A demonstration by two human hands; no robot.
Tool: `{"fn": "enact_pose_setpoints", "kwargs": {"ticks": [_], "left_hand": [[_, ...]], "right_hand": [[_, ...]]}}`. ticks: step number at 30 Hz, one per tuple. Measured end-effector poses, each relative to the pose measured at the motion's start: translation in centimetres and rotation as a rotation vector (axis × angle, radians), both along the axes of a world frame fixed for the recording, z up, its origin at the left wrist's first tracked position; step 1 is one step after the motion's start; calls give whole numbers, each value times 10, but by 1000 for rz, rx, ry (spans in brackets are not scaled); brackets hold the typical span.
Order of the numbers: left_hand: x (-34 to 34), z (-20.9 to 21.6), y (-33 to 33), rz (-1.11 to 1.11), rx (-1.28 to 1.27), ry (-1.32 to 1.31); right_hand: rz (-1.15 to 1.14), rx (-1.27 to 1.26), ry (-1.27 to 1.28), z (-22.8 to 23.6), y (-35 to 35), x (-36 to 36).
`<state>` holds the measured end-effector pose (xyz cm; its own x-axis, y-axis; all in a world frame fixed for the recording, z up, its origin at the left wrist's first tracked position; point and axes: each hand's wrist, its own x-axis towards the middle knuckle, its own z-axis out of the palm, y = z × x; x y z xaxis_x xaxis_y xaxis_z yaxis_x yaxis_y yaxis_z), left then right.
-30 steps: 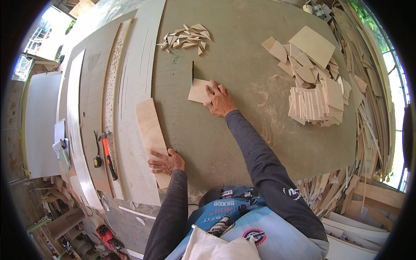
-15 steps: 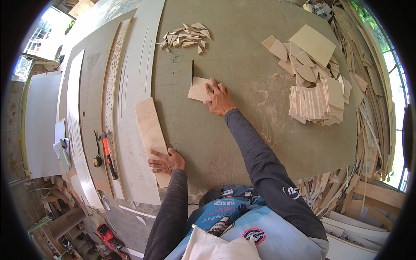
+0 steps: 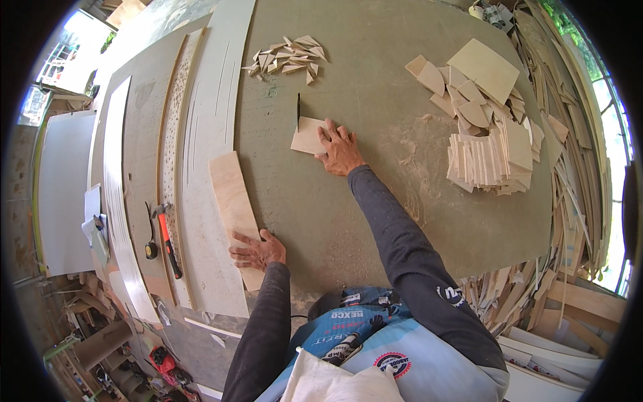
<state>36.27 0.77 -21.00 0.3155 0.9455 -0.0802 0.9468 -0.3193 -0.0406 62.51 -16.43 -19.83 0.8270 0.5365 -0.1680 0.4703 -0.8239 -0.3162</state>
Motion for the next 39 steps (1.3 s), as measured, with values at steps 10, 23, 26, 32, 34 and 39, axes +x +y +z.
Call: {"fn": "enact_pose_setpoints", "kwargs": {"ticks": [10,23,26,32,34,39], "left_hand": [[0,1,0,-10,10,4],[1,3,0,13,-28,-1],[2,4,-1,10,-33,2],[0,5,-1,-1,-21,-16],[1,6,-1,2,-27,-7],[2,9,-3,6,-20,-16]], "right_hand": [[-7,-5,1,2,2,7],[-15,-4,-56,-2,5,17],[-25,-12,-49,-2,4,21],[-34,-9,-53,2,7,25],[-30,-19,-45,6,7,27],[-38,-24,-45,3,8,32]]}}
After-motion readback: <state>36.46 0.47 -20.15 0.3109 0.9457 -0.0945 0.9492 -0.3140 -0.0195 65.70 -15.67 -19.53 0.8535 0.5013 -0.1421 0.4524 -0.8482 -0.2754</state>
